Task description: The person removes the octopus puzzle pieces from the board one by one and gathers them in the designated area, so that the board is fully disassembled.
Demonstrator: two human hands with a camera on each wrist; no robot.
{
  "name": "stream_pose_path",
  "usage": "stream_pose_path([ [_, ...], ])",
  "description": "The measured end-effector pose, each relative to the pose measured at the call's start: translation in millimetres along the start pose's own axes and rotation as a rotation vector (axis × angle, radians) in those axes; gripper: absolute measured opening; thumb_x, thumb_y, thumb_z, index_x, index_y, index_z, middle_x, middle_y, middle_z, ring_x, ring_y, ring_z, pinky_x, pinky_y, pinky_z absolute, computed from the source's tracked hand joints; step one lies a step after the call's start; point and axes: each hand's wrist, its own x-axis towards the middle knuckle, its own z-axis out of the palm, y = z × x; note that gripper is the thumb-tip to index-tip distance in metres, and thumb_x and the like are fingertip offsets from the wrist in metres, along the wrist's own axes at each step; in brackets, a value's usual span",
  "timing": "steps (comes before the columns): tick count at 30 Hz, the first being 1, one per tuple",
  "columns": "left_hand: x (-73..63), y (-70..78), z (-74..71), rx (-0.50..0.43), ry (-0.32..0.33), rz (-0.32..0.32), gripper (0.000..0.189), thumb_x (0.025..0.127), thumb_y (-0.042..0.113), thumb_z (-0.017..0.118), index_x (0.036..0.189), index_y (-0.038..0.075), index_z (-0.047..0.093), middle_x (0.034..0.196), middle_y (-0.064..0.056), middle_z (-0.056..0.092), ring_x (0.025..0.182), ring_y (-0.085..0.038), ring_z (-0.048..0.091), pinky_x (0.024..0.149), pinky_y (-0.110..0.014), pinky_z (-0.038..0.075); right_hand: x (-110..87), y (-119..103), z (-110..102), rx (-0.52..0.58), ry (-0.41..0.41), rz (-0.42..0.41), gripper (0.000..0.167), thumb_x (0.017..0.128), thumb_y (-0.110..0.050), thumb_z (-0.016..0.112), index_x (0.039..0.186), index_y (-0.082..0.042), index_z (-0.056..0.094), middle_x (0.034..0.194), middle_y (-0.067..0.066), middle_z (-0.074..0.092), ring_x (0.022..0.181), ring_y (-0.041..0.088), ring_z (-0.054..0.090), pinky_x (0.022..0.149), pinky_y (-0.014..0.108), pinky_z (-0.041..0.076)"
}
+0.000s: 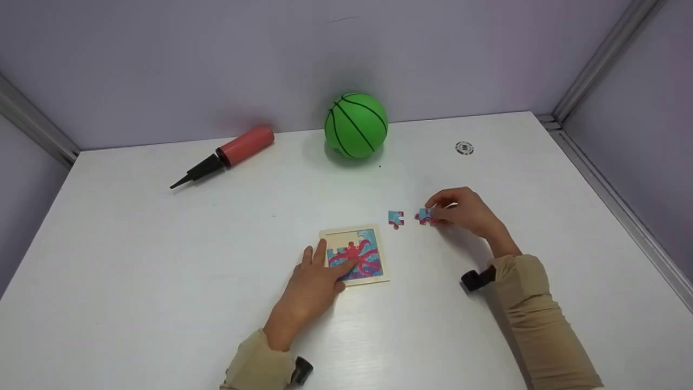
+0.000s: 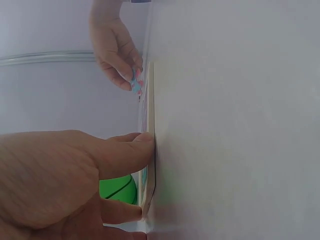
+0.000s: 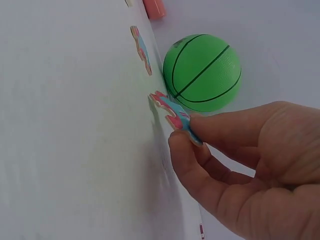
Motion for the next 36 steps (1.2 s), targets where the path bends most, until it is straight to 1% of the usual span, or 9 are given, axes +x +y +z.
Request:
stream_pose_path([
  [5, -0.9, 0.0, -0.3, -0.010, -0.003, -0.013, 0.046, 0.092, 0.015, 0.063, 0.137, 0.022, 0.055, 0.149, -0.031, 0.025, 0.134, -0.054, 0.025, 0.101, -0.060, 0.033, -1.1, -2, 1, -0.046, 0.014, -0.003, 0.015, 0.089, -0.005, 0.062, 0.101, 0.000, 0.069, 0.089, 0.011, 0.058, 0.074, 0.020, 0.058, 0.065, 0.026, 0.050],
  [9, -1.1, -0.7, -0.3, -0.005, 0.000, -0.009, 0.046, 0.092, 0.015, 0.064, 0.137, 0.022, 0.056, 0.149, -0.032, 0.026, 0.133, -0.055, 0.026, 0.101, -0.060, 0.034, -1.6, -3, 2, -0.095, 0.034, 0.002, 0.015, 0.088, -0.006, 0.062, 0.100, -0.002, 0.070, 0.086, 0.010, 0.059, 0.071, 0.020, 0.057, 0.063, 0.028, 0.049],
  [13, -0.5, -0.8, -0.4, -0.015, 0.008, -0.009, 0.046, 0.091, 0.014, 0.065, 0.136, 0.022, 0.057, 0.148, -0.033, 0.028, 0.132, -0.055, 0.027, 0.100, -0.060, 0.035, -1.0, -2, 2, -0.171, 0.052, 0.002, 0.015, 0.088, -0.007, 0.062, 0.099, -0.004, 0.071, 0.086, 0.008, 0.059, 0.073, 0.020, 0.052, 0.062, 0.029, 0.045],
  [16, -0.1, -0.1, -0.8, -0.032, 0.013, -0.020, 0.045, 0.090, 0.013, 0.065, 0.134, 0.021, 0.058, 0.147, -0.033, 0.029, 0.132, -0.055, 0.027, 0.099, -0.061, 0.035, -0.7, -1, 3, -0.197, 0.057, -0.001, 0.014, 0.088, -0.008, 0.062, 0.099, -0.005, 0.071, 0.087, 0.008, 0.060, 0.075, 0.021, 0.051, 0.062, 0.030, 0.044],
  [19, -0.1, 0.9, -0.4, -0.041, 0.015, -0.033, 0.045, 0.090, 0.013, 0.065, 0.134, 0.021, 0.059, 0.147, -0.033, 0.028, 0.132, -0.055, 0.027, 0.100, -0.061, 0.034, -1.2, -2, 5, -0.195, 0.060, -0.003, 0.014, 0.089, -0.008, 0.062, 0.099, -0.005, 0.071, 0.088, 0.009, 0.061, 0.078, 0.023, 0.051, 0.063, 0.030, 0.045],
  [26, -0.3, 1.4, 1.4, -0.023, 0.036, -0.033, 0.044, 0.090, 0.011, 0.065, 0.133, 0.020, 0.060, 0.146, -0.034, 0.030, 0.132, -0.055, 0.028, 0.098, -0.063, 0.035, -1.4, -6, 6, -0.184, 0.085, -0.014, 0.014, 0.090, -0.010, 0.063, 0.101, -0.004, 0.070, 0.098, 0.012, 0.063, 0.092, 0.027, 0.057, 0.068, 0.031, 0.047],
  [30, -3.7, 2.8, 2.2, -0.054, 0.033, -0.048, 0.043, 0.092, 0.012, 0.062, 0.134, 0.020, 0.058, 0.147, -0.033, 0.028, 0.134, -0.054, 0.025, 0.099, -0.064, 0.033, -1.7, -14, 11, -0.180, 0.106, -0.029, 0.015, 0.091, -0.013, 0.062, 0.102, -0.005, 0.069, 0.099, 0.011, 0.064, 0.090, 0.026, 0.059, 0.069, 0.032, 0.047],
  [33, -6.5, 3.2, 1.8, -0.067, 0.021, -0.041, 0.043, 0.093, 0.012, 0.060, 0.135, 0.020, 0.058, 0.148, -0.031, 0.027, 0.134, -0.054, 0.025, 0.099, -0.064, 0.032, -3.2, -23, 19, -0.165, 0.090, -0.066, 0.014, 0.091, -0.013, 0.063, 0.101, -0.005, 0.070, 0.096, 0.010, 0.065, 0.083, 0.024, 0.062, 0.067, 0.031, 0.048],
  [36, -7.2, 3.0, 1.4, -0.044, 0.019, -0.022, 0.041, 0.093, 0.012, 0.060, 0.134, 0.020, 0.059, 0.148, -0.030, 0.030, 0.134, -0.052, 0.027, 0.098, -0.064, 0.034, -4.5, -33, 29, -0.163, 0.061, -0.108, 0.012, 0.090, -0.013, 0.065, 0.098, -0.006, 0.070, 0.093, 0.009, 0.065, 0.078, 0.023, 0.061, 0.065, 0.030, 0.048],
])
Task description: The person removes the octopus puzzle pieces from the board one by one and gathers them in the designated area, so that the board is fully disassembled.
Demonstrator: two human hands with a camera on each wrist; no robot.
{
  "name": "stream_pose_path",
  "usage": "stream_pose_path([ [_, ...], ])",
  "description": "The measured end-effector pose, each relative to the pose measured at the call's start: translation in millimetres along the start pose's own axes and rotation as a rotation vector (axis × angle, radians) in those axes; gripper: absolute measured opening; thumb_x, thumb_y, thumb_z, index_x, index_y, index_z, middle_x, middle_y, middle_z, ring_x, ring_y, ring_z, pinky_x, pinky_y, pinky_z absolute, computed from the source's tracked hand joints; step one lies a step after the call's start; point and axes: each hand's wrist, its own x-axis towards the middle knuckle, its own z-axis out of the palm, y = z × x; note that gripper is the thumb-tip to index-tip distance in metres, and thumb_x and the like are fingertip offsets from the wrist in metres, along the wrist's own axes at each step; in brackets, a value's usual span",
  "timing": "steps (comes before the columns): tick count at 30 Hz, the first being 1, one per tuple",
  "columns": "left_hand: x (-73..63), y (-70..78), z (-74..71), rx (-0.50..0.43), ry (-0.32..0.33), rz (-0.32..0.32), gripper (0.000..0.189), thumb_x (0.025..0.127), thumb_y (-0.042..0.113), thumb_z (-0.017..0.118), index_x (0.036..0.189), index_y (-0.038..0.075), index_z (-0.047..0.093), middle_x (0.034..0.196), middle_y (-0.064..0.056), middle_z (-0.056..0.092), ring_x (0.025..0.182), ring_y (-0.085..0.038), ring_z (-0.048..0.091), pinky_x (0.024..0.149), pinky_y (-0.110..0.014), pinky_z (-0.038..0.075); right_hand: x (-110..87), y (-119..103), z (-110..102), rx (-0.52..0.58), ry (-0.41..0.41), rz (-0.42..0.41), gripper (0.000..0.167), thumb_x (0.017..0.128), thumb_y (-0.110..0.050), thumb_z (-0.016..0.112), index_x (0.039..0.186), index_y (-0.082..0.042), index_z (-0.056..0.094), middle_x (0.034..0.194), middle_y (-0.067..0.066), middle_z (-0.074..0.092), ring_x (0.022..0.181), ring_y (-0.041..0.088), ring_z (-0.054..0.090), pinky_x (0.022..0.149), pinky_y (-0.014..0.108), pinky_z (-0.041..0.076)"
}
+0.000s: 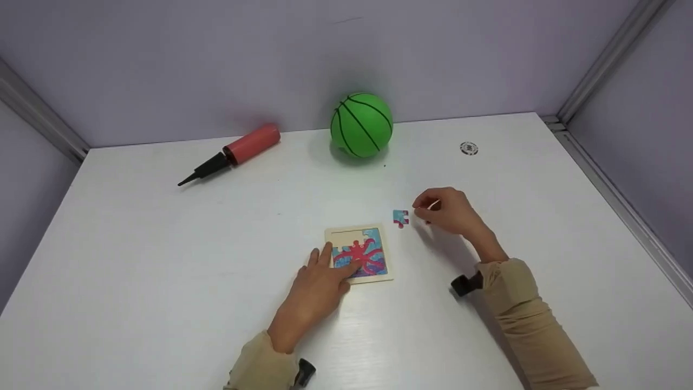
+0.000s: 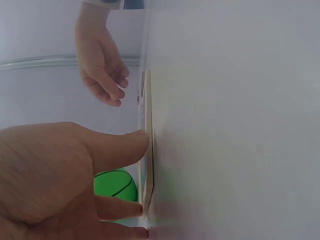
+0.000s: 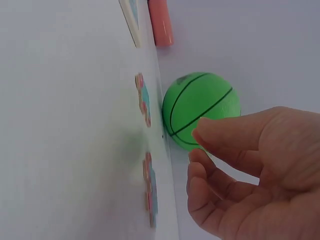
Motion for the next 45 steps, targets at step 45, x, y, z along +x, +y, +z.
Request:
stream_pose_path([
  [45, 6.4, 4.7, 4.1, -0.017, 0.043, -0.064, 0.040, 0.090, 0.014, 0.066, 0.129, 0.024, 0.063, 0.148, -0.029, 0.031, 0.133, -0.055, 0.025, 0.095, -0.067, 0.032, 8.3, -40, 54, -0.085, -0.171, -0.189, 0.013, 0.088, -0.011, 0.067, 0.096, -0.007, 0.076, 0.091, 0.004, 0.070, 0.075, 0.015, 0.050, 0.065, 0.028, 0.043],
])
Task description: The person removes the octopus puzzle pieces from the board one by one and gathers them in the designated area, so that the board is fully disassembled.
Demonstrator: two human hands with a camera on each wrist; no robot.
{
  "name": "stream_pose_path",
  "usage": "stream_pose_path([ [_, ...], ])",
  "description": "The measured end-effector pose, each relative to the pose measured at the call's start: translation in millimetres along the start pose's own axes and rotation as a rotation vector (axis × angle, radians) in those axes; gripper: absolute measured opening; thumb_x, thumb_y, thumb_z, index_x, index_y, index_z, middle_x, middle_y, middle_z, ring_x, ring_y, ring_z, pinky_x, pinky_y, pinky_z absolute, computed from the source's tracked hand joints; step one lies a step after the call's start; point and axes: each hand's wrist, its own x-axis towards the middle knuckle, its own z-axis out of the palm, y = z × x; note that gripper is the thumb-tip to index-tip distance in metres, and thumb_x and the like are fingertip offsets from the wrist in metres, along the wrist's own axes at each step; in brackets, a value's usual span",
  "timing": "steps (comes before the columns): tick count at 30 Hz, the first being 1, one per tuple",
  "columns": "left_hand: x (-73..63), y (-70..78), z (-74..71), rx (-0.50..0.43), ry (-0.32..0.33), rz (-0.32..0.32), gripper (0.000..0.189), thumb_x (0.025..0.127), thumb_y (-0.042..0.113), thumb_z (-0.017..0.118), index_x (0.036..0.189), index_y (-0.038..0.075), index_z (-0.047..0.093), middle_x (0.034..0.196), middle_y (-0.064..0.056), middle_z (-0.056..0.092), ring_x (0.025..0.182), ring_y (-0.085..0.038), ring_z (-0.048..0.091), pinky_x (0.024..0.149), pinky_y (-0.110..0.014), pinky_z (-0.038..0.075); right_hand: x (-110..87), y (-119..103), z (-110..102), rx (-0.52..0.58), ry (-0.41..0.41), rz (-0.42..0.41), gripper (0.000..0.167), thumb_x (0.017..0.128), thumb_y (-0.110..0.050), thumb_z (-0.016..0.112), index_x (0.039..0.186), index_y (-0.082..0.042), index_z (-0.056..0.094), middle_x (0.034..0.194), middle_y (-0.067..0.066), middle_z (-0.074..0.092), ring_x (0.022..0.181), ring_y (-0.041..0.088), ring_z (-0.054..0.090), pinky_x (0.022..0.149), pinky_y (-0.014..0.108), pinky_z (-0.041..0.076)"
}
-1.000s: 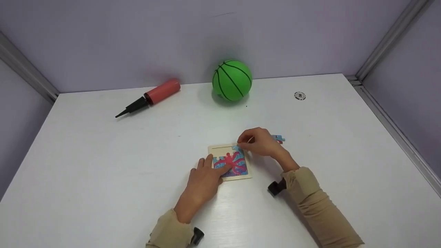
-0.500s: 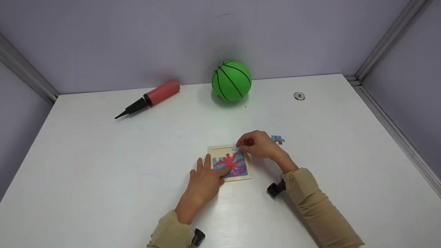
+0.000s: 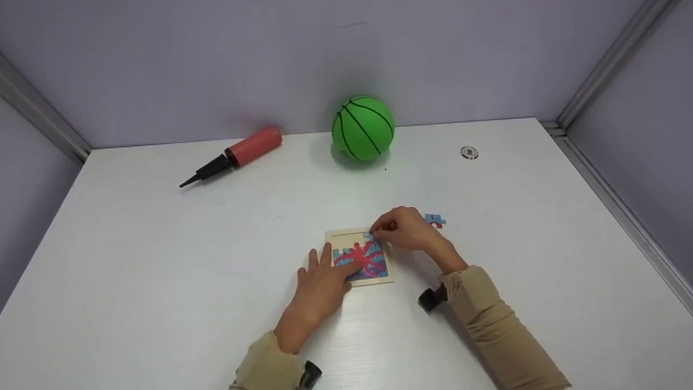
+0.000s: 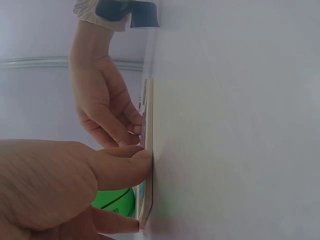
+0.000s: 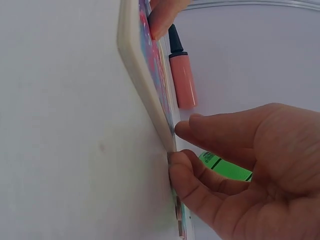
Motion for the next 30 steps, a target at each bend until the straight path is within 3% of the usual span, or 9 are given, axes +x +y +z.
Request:
stream_pose_path([
  [5, -2.3, -0.8, 0.0, -0.016, 0.004, 0.000, 0.039, 0.091, 0.013, 0.065, 0.128, 0.023, 0.064, 0.147, -0.031, 0.030, 0.133, -0.056, 0.023, 0.096, -0.068, 0.031, -1.1, -6.3, 1.4, -0.042, -0.023, -0.001, 0.015, 0.089, -0.011, 0.066, 0.099, -0.007, 0.076, 0.096, 0.005, 0.070, 0.081, 0.016, 0.052, 0.070, 0.030, 0.045],
  [10, -2.2, -0.4, -0.4, -0.026, -0.002, -0.005, 0.038, 0.092, 0.014, 0.064, 0.129, 0.022, 0.063, 0.148, -0.031, 0.029, 0.134, -0.056, 0.022, 0.097, -0.069, 0.029, -2.4, -9.8, 1.2, -0.080, -0.029, -0.043, 0.016, 0.090, -0.008, 0.065, 0.100, -0.004, 0.075, 0.092, 0.007, 0.068, 0.078, 0.016, 0.050, 0.068, 0.030, 0.043],
  [22, -1.3, 0.3, 1.7, -0.025, 0.013, -0.012, 0.039, 0.091, 0.013, 0.065, 0.129, 0.023, 0.063, 0.148, -0.028, 0.031, 0.134, -0.054, 0.024, 0.098, -0.067, 0.030, -2.9, -8.5, 2.9, -0.067, 0.000, -0.020, 0.014, 0.092, -0.007, 0.061, 0.099, -0.003, 0.072, 0.089, 0.008, 0.065, 0.081, 0.021, 0.054, 0.074, 0.034, 0.047],
  [30, -1.0, -0.5, 0.8, 0.006, 0.020, 0.000, 0.039, 0.090, 0.014, 0.066, 0.128, 0.023, 0.064, 0.147, -0.029, 0.033, 0.132, -0.054, 0.028, 0.096, -0.067, 0.033, -2.5, -10.4, 4.5, -0.061, 0.057, -0.061, 0.008, 0.090, -0.006, 0.062, 0.092, -0.004, 0.070, 0.087, 0.008, 0.062, 0.077, 0.020, 0.054, 0.071, 0.034, 0.046],
])
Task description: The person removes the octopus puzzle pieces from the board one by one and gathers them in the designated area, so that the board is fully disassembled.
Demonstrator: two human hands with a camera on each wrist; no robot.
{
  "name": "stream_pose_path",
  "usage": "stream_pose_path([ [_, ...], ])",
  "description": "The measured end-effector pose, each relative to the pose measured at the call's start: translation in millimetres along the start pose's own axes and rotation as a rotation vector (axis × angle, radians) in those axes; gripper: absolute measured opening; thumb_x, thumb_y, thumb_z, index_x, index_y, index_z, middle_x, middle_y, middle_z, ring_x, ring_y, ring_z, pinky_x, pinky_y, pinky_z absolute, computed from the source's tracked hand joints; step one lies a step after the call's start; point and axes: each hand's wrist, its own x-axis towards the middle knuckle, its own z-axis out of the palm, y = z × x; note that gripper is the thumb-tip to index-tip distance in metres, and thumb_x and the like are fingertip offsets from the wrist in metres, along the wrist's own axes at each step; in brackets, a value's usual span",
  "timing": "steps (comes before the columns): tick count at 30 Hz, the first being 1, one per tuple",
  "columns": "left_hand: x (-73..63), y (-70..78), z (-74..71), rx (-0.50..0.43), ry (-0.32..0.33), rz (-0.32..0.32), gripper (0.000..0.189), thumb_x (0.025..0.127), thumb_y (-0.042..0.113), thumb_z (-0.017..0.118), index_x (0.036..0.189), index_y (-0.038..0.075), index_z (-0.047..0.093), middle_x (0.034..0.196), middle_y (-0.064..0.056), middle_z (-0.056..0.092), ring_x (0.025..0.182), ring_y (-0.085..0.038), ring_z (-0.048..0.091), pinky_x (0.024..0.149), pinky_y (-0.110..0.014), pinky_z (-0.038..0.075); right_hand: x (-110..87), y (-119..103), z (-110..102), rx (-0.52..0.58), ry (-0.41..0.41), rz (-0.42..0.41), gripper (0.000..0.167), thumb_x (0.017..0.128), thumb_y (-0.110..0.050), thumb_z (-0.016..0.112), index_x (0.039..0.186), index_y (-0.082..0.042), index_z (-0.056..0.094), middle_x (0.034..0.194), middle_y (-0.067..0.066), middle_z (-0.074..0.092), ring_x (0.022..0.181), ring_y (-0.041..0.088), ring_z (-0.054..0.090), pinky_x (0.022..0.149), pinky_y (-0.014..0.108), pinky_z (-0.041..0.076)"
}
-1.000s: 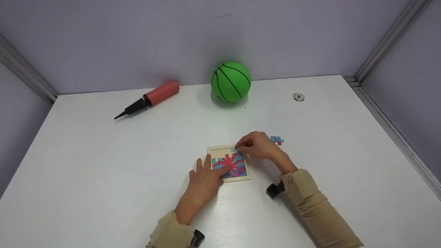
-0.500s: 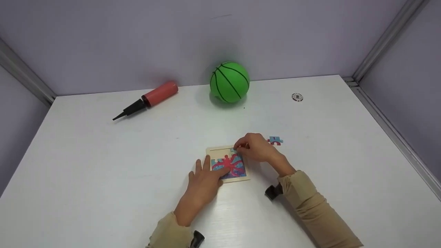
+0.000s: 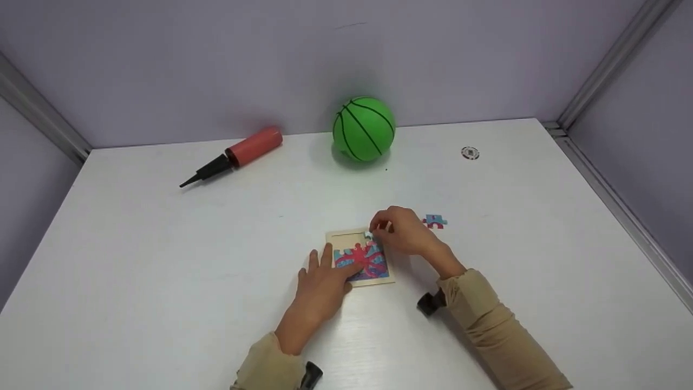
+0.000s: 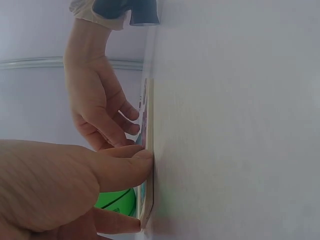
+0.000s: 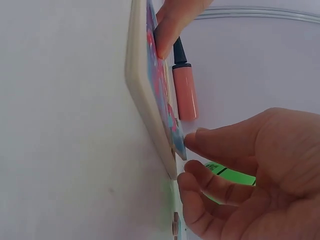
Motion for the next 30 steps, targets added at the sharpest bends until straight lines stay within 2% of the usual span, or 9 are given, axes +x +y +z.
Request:
stream_pose_path([
  [6, 1.1, -0.1, 0.0, 0.039, 0.006, 0.006, 0.041, 0.088, 0.014, 0.068, 0.127, 0.024, 0.064, 0.145, -0.028, 0.035, 0.130, -0.052, 0.031, 0.093, -0.066, 0.036, -1.2, -3, 1, 0.046, 0.015, 0.019, 0.004, 0.088, -0.005, 0.064, 0.090, -0.005, 0.067, 0.086, 0.007, 0.062, 0.075, 0.020, 0.054, 0.071, 0.035, 0.047],
  [11, 2.3, -0.1, 0.7, 0.043, -0.001, 0.007, 0.040, 0.089, 0.015, 0.068, 0.128, 0.024, 0.064, 0.145, -0.028, 0.035, 0.130, -0.053, 0.031, 0.093, -0.066, 0.036, -1.1, -4, 1, 0.089, 0.035, 0.004, 0.008, 0.084, -0.003, 0.069, 0.092, -0.005, 0.068, 0.082, 0.006, 0.060, 0.075, 0.020, 0.055, 0.071, 0.034, 0.047],
  [20, 2.4, -0.3, 0.4, 0.035, -0.015, -0.009, 0.041, 0.089, 0.016, 0.068, 0.129, 0.024, 0.063, 0.147, -0.027, 0.033, 0.131, -0.053, 0.029, 0.095, -0.067, 0.035, 0.4, -1, 0, 0.207, -0.018, -0.012, 0.011, 0.082, -0.001, 0.069, 0.093, -0.006, 0.068, 0.090, 0.005, 0.064, 0.081, 0.020, 0.060, 0.077, 0.035, 0.051],
  [24, 2.4, -0.1, 0.0, 0.026, -0.012, -0.015, 0.040, 0.089, 0.015, 0.068, 0.128, 0.024, 0.063, 0.147, -0.028, 0.033, 0.131, -0.053, 0.029, 0.095, -0.067, 0.034, 0.7, 2, -3, 0.320, 0.012, 0.002, 0.012, 0.083, -0.001, 0.070, 0.094, -0.004, 0.068, 0.091, 0.006, 0.065, 0.084, 0.020, 0.057, 0.080, 0.035, 0.049],
  [30, 2.2, 0.5, 0.6, 0.021, -0.036, -0.016, 0.040, 0.090, 0.015, 0.067, 0.129, 0.024, 0.063, 0.148, -0.028, 0.032, 0.133, -0.053, 0.027, 0.097, -0.066, 0.033, -5.0, 9, -11, 0.554, 0.044, 0.100, 0.017, 0.085, -0.004, 0.069, 0.101, 0.002, 0.066, 0.092, 0.008, 0.061, 0.083, 0.019, 0.057, 0.078, 0.028, 0.051],
])
